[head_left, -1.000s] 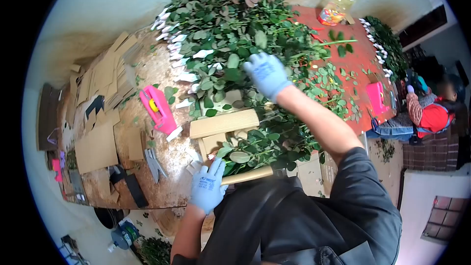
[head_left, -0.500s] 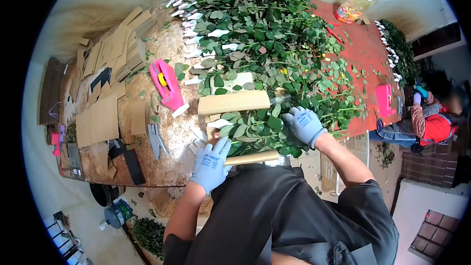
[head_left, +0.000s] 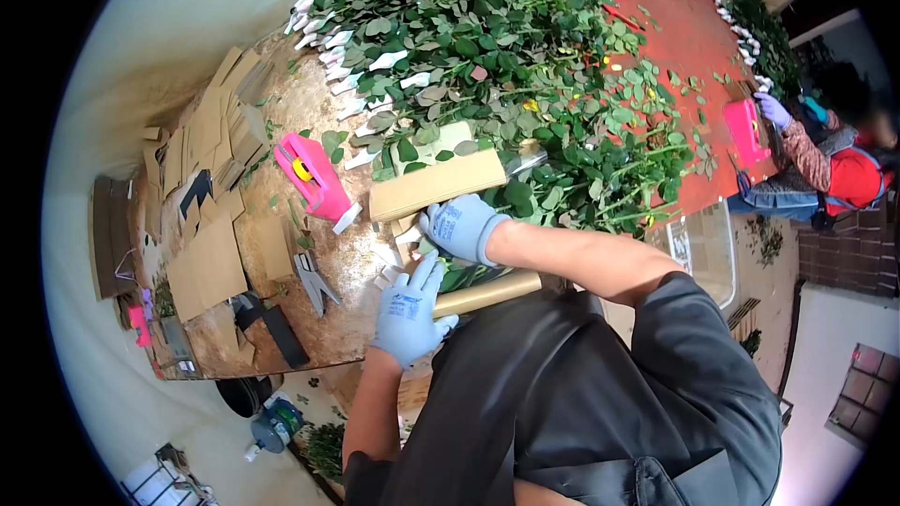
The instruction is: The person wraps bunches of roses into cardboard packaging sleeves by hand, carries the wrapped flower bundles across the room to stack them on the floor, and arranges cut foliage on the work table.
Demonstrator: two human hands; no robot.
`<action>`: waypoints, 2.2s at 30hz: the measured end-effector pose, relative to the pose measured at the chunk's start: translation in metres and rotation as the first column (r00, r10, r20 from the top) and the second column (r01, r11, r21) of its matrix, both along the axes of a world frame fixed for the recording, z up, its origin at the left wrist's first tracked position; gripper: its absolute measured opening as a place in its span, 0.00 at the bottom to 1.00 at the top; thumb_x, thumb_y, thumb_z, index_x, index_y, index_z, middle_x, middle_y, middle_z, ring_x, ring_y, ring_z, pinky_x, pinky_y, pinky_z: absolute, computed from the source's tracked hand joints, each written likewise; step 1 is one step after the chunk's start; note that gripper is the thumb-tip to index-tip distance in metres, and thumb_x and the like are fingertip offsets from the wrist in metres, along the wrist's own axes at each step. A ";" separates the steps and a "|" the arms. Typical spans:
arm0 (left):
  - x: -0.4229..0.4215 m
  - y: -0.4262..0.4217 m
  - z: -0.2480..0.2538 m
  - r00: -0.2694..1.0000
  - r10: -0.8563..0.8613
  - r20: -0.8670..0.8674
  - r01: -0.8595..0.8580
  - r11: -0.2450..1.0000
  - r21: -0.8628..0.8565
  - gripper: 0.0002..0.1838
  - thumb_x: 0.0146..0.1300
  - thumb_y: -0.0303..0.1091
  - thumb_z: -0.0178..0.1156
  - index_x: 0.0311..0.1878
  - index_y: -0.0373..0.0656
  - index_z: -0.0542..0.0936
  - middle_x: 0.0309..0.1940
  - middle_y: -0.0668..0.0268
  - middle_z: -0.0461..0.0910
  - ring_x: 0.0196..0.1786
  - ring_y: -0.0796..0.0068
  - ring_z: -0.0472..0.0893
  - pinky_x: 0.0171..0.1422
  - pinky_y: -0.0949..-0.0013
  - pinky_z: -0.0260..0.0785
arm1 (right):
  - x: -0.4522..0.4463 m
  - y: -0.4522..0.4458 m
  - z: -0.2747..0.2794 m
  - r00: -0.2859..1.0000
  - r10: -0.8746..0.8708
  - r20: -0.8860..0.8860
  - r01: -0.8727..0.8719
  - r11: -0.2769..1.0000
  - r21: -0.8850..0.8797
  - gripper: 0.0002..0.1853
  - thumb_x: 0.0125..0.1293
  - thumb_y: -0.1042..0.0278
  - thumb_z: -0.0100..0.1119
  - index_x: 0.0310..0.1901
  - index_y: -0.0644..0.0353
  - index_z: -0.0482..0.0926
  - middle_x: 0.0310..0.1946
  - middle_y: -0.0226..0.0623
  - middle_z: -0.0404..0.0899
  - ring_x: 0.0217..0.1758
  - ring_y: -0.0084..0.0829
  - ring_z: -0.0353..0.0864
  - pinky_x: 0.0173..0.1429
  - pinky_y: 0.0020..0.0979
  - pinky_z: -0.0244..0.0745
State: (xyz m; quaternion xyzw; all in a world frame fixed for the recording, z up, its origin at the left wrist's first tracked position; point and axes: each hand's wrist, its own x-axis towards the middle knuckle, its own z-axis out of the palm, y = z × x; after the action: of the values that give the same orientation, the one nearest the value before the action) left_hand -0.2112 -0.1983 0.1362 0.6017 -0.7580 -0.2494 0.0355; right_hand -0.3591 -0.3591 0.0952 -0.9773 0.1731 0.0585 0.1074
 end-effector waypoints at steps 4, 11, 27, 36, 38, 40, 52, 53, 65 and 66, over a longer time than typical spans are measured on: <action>0.019 -0.015 0.009 0.882 0.234 -0.409 -0.190 0.971 0.146 0.39 0.60 0.42 0.71 0.73 0.38 0.73 0.70 0.50 0.74 0.59 0.50 0.80 0.67 0.51 0.71 | -0.003 -0.002 0.000 1.000 0.003 0.029 -0.004 0.999 0.035 0.31 0.46 0.56 0.81 0.51 0.58 0.81 0.44 0.42 0.86 0.44 0.43 0.89 0.47 0.45 0.82; 0.051 -0.052 -0.046 0.973 0.217 0.076 -0.196 0.955 -0.224 0.18 0.67 0.39 0.64 0.57 0.43 0.84 0.37 0.55 0.84 0.40 0.49 0.83 0.46 0.51 0.74 | 0.001 -0.004 -0.003 1.000 -0.024 0.008 0.023 0.995 0.094 0.34 0.43 0.54 0.83 0.53 0.58 0.81 0.45 0.45 0.86 0.50 0.46 0.88 0.50 0.45 0.82; 0.099 -0.025 -0.068 0.837 0.343 0.426 -0.347 0.935 -0.071 0.08 0.63 0.37 0.62 0.43 0.46 0.83 0.38 0.59 0.84 0.44 0.54 0.83 0.51 0.51 0.73 | 0.006 -0.006 -0.009 0.996 -0.050 -0.071 0.056 0.995 0.085 0.37 0.41 0.52 0.84 0.53 0.58 0.78 0.45 0.44 0.86 0.51 0.46 0.88 0.53 0.46 0.82; 0.014 -0.029 -0.002 0.999 0.040 -0.030 -0.045 0.980 -0.196 0.25 0.62 0.33 0.62 0.63 0.38 0.80 0.65 0.52 0.79 0.53 0.46 0.80 0.62 0.49 0.71 | 0.002 0.013 -0.040 0.950 -0.158 0.270 0.162 0.987 0.008 0.12 0.55 0.62 0.70 0.41 0.54 0.87 0.39 0.42 0.87 0.43 0.44 0.89 0.44 0.44 0.83; 0.009 -0.029 -0.010 0.996 0.039 -0.079 -0.052 0.985 -0.165 0.28 0.61 0.27 0.59 0.67 0.37 0.79 0.69 0.51 0.77 0.53 0.45 0.80 0.59 0.50 0.74 | 0.000 0.013 -0.050 0.924 -0.187 0.335 0.171 0.982 0.076 0.07 0.59 0.64 0.63 0.36 0.55 0.83 0.33 0.39 0.83 0.39 0.41 0.87 0.38 0.43 0.81; 0.004 -0.032 -0.012 0.978 0.071 -0.195 -0.097 0.987 -0.125 0.28 0.65 0.28 0.55 0.70 0.37 0.76 0.72 0.50 0.74 0.53 0.45 0.80 0.60 0.47 0.72 | -0.002 0.013 -0.042 0.918 -0.194 0.347 0.185 0.981 0.059 0.08 0.60 0.63 0.62 0.38 0.55 0.83 0.33 0.38 0.82 0.37 0.41 0.87 0.37 0.42 0.81; 0.000 -0.031 -0.014 0.990 0.041 0.135 -0.014 0.982 -0.191 0.31 0.60 0.33 0.60 0.69 0.38 0.78 0.74 0.54 0.72 0.53 0.49 0.78 0.60 0.48 0.70 | 0.002 0.007 -0.042 0.974 -0.165 0.156 0.139 0.977 0.162 0.30 0.48 0.55 0.78 0.52 0.58 0.80 0.44 0.42 0.83 0.46 0.44 0.87 0.48 0.42 0.82; -0.002 -0.032 -0.012 0.987 0.034 0.154 -0.007 0.985 -0.172 0.31 0.57 0.34 0.61 0.67 0.38 0.79 0.74 0.55 0.73 0.50 0.52 0.79 0.58 0.50 0.71 | -0.005 0.004 -0.031 0.984 -0.123 0.131 0.102 0.982 0.157 0.38 0.41 0.54 0.83 0.54 0.60 0.78 0.45 0.44 0.83 0.48 0.44 0.87 0.51 0.41 0.82; -0.005 -0.036 0.004 0.990 0.059 0.125 -0.043 0.991 -0.127 0.24 0.58 0.32 0.63 0.59 0.35 0.83 0.66 0.49 0.79 0.41 0.51 0.79 0.51 0.53 0.72 | 0.020 -0.110 0.051 0.877 -0.311 0.365 0.271 0.949 0.158 0.14 0.65 0.67 0.59 0.51 0.59 0.79 0.41 0.47 0.84 0.42 0.49 0.87 0.49 0.49 0.82; -0.002 -0.033 -0.002 0.978 0.043 0.206 -0.018 0.993 -0.120 0.31 0.59 0.34 0.63 0.68 0.42 0.78 0.76 0.62 0.71 0.40 0.57 0.81 0.47 0.54 0.75 | 0.022 -0.142 0.036 0.882 -0.391 0.262 0.353 0.918 0.181 0.13 0.67 0.65 0.59 0.51 0.59 0.80 0.44 0.49 0.85 0.46 0.49 0.87 0.52 0.47 0.82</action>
State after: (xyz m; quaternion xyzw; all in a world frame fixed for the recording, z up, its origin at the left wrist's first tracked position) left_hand -0.2137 -0.2314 0.1338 0.6329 -0.7616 -0.1395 -0.0049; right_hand -0.3368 -0.5010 0.1315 -0.9145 0.3358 -0.0974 0.2034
